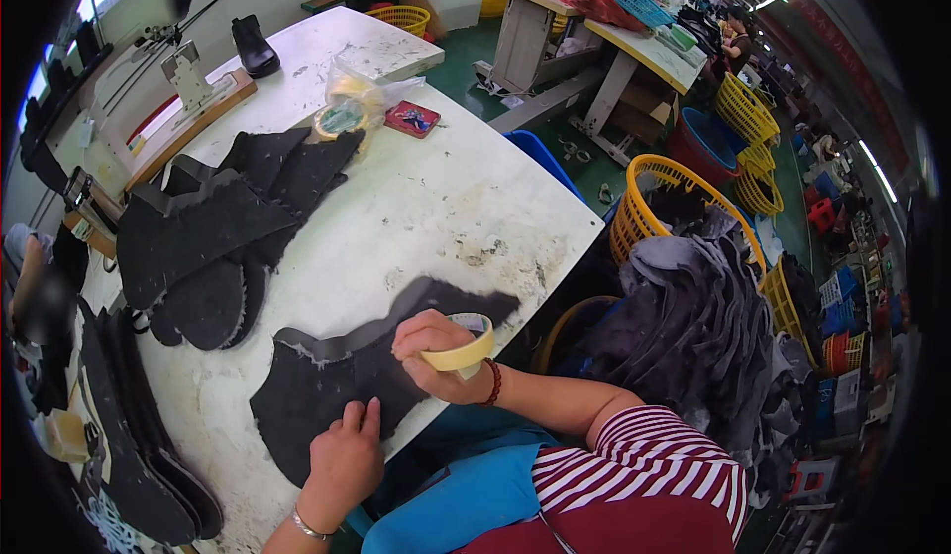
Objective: Applying adhesive tape to the edges of leather shoe upper components at a manufacturing workbench.
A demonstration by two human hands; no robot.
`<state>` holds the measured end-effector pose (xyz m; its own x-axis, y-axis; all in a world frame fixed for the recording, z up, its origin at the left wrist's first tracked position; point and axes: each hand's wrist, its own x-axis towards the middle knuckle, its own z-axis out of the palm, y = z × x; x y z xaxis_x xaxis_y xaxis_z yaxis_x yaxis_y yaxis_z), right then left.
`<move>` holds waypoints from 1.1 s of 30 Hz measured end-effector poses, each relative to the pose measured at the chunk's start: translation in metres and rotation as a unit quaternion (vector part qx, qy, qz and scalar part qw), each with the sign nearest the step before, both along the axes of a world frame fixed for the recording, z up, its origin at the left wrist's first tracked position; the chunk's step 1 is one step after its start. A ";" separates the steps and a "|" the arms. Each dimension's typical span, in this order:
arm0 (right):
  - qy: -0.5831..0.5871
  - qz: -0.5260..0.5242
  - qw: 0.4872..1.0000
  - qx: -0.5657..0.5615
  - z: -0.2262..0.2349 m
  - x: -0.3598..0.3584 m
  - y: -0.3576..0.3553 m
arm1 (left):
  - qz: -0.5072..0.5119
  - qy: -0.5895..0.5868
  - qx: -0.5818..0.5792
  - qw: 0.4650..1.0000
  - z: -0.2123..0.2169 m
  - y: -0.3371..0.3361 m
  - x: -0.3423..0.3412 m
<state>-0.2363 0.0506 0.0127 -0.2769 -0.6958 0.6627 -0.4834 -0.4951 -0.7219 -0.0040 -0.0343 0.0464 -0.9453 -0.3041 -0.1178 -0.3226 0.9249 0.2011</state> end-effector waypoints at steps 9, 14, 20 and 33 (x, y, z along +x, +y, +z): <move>0.068 0.162 0.984 0.026 -0.001 0.036 -0.004 | 0.242 0.355 0.604 0.671 -0.009 0.007 0.002; 0.058 0.160 0.985 0.011 0.000 0.048 -0.005 | 0.312 0.362 0.640 0.602 -0.009 0.019 -0.001; 0.284 -0.052 0.956 0.047 -0.012 -0.013 -0.010 | 0.286 0.422 0.633 0.583 -0.008 0.034 -0.019; 0.075 0.026 0.984 0.160 -0.011 0.037 -0.036 | 0.375 0.333 0.331 0.799 -0.031 -0.058 0.021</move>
<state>-0.1996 0.0148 0.0021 -0.1516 -0.8858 0.4386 -0.5762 -0.2814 -0.7674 0.0166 -0.0927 0.0150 -0.4462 -0.8943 -0.0339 -0.3540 0.1416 0.9245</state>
